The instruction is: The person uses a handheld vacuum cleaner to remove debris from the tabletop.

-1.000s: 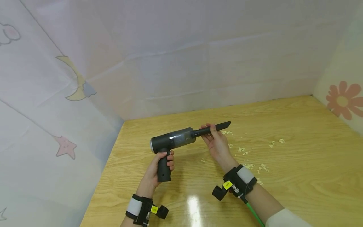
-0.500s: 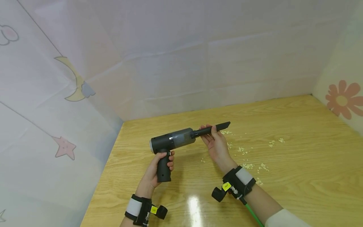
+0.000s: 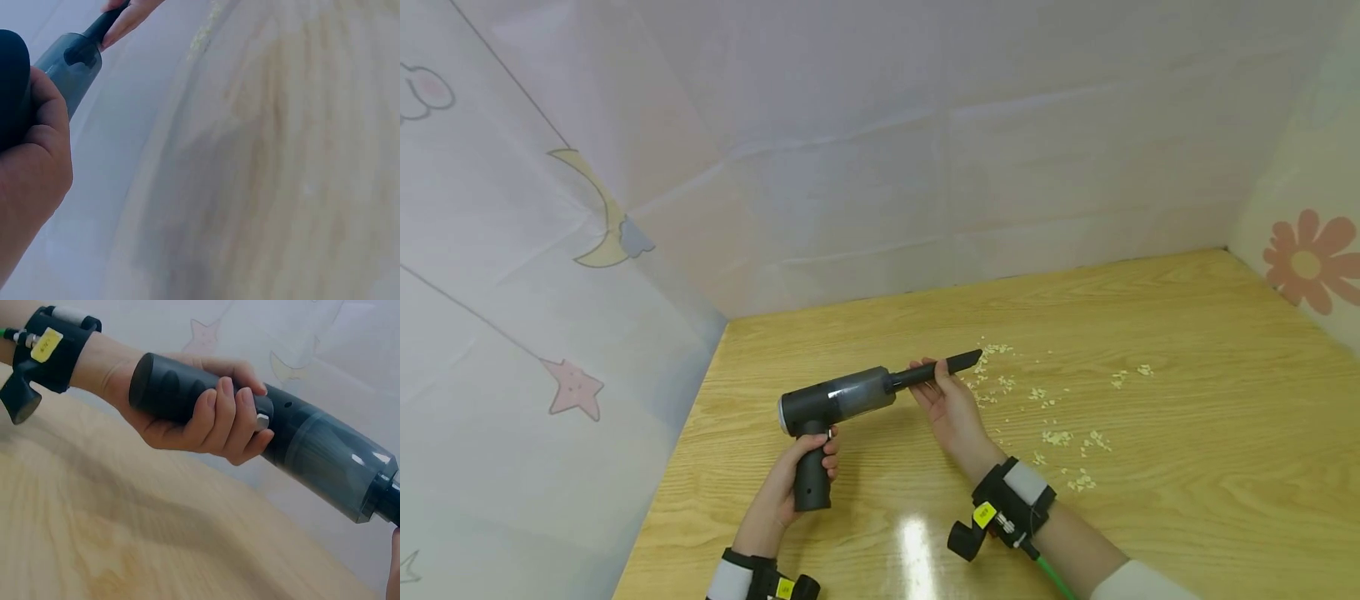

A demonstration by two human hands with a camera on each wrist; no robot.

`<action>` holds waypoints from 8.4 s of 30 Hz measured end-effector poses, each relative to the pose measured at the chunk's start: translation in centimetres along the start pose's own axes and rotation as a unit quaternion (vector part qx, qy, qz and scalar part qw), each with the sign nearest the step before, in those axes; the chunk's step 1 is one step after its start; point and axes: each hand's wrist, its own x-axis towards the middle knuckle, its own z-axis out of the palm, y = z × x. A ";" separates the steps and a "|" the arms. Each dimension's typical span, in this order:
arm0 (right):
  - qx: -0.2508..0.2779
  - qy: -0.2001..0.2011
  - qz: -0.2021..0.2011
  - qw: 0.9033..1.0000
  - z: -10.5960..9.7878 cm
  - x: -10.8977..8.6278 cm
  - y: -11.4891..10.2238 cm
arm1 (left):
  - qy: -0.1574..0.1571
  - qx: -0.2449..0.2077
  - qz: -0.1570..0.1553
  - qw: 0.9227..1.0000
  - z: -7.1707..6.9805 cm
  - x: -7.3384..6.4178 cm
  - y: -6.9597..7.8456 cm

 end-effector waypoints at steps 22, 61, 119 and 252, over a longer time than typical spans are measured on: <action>0.004 0.049 0.097 0.994 0.7 -2.7 6.9 | 0.076 0.022 -0.057 0.995 -2.8 -6.9 -0.9; 0.043 0.083 0.169 0.981 -0.3 -0.3 2.9 | 0.172 0.150 -0.039 0.973 -0.7 -2.7 -2.3; 0.018 0.062 0.130 0.989 -11.3 15.2 7.7 | 0.223 0.172 0.007 0.960 2.3 1.9 -3.4; -0.044 0.020 0.148 0.988 -6.2 -8.3 -0.7 | 0.045 0.230 -0.106 0.966 1.7 -2.7 -4.5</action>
